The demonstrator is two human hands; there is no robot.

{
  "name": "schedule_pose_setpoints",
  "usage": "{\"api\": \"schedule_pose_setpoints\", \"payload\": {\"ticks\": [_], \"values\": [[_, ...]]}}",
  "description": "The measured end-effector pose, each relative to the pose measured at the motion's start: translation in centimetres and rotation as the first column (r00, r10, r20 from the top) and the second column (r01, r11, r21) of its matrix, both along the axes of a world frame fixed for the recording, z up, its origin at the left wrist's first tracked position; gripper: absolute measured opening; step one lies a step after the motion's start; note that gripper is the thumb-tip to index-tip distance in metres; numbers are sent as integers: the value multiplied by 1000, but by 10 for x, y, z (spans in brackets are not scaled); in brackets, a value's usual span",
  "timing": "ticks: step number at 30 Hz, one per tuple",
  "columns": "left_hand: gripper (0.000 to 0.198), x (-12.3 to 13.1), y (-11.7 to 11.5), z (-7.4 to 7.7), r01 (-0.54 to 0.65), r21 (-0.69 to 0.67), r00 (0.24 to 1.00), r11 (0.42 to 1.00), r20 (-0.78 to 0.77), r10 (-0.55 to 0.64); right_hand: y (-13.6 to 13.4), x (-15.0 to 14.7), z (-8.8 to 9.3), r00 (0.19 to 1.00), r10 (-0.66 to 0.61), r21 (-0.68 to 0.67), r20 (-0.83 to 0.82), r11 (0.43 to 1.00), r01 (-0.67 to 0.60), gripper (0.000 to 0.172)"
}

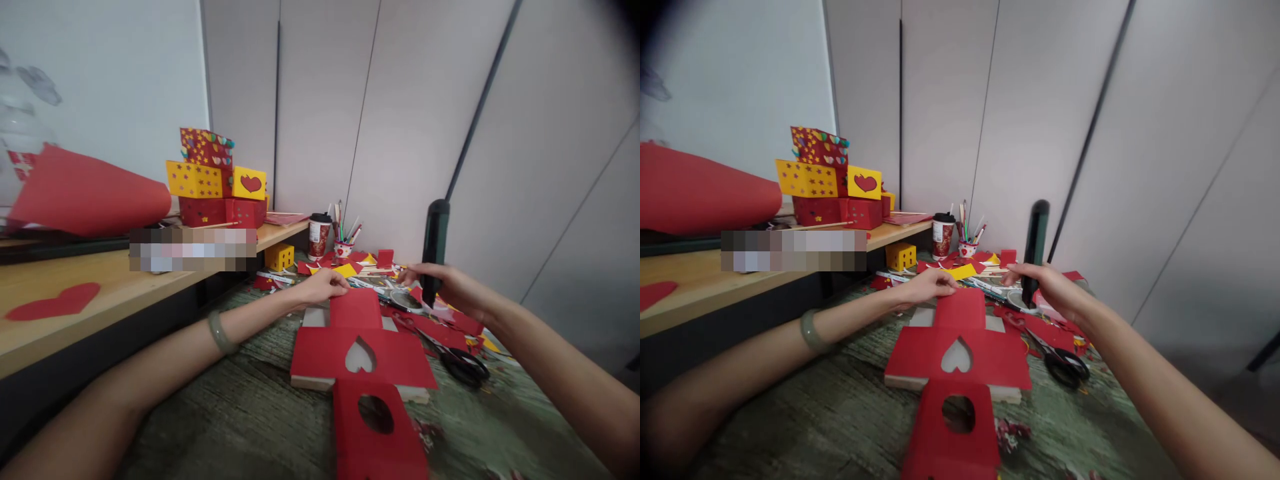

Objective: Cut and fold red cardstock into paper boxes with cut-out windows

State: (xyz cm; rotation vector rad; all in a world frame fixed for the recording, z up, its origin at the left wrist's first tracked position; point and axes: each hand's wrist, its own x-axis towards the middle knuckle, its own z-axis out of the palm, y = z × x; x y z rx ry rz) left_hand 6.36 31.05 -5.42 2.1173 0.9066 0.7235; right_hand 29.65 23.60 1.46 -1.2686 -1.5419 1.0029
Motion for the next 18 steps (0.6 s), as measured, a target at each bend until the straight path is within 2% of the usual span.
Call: {"api": "schedule_pose_setpoints", "payload": {"ticks": [2, 4, 6, 8, 11, 14, 18], "values": [[30, -2, -4, 12, -100, 11, 989, 995, 113, 98, -3, -1, 3, 1000, -29, -2, 1, 1000, 29, 22], [30, -5, -5, 22, -209, -10, 949, 978, 240, 205, -6, 0, 10, 996, -75, 55, -39, 995, 77, 20], [30, -8, -3, 28, -295, -77, 881, 952, 364, 302, -11, 2, 19, 987, -124, 133, -103, 982, 137, 17], [30, -11, 0, 30, -329, -176, 802, 928, 467, 373, -18, 2, 29, 976, -141, 198, -168, 965, 173, 19], [30, -11, 1, 28, -261, -309, 693, 914, 599, 400, -31, -7, 37, 937, -6, 201, -348, 976, 81, 34], [29, -7, -6, 27, -116, -357, 579, 927, 734, 356, -40, -30, 27, 834, 101, 40, -543, 995, -95, 26], [22, 3, -26, 32, 85, -314, 420, 946, 872, 252, -41, -61, -5, 872, 103, -155, -478, 968, -199, 20]]}}
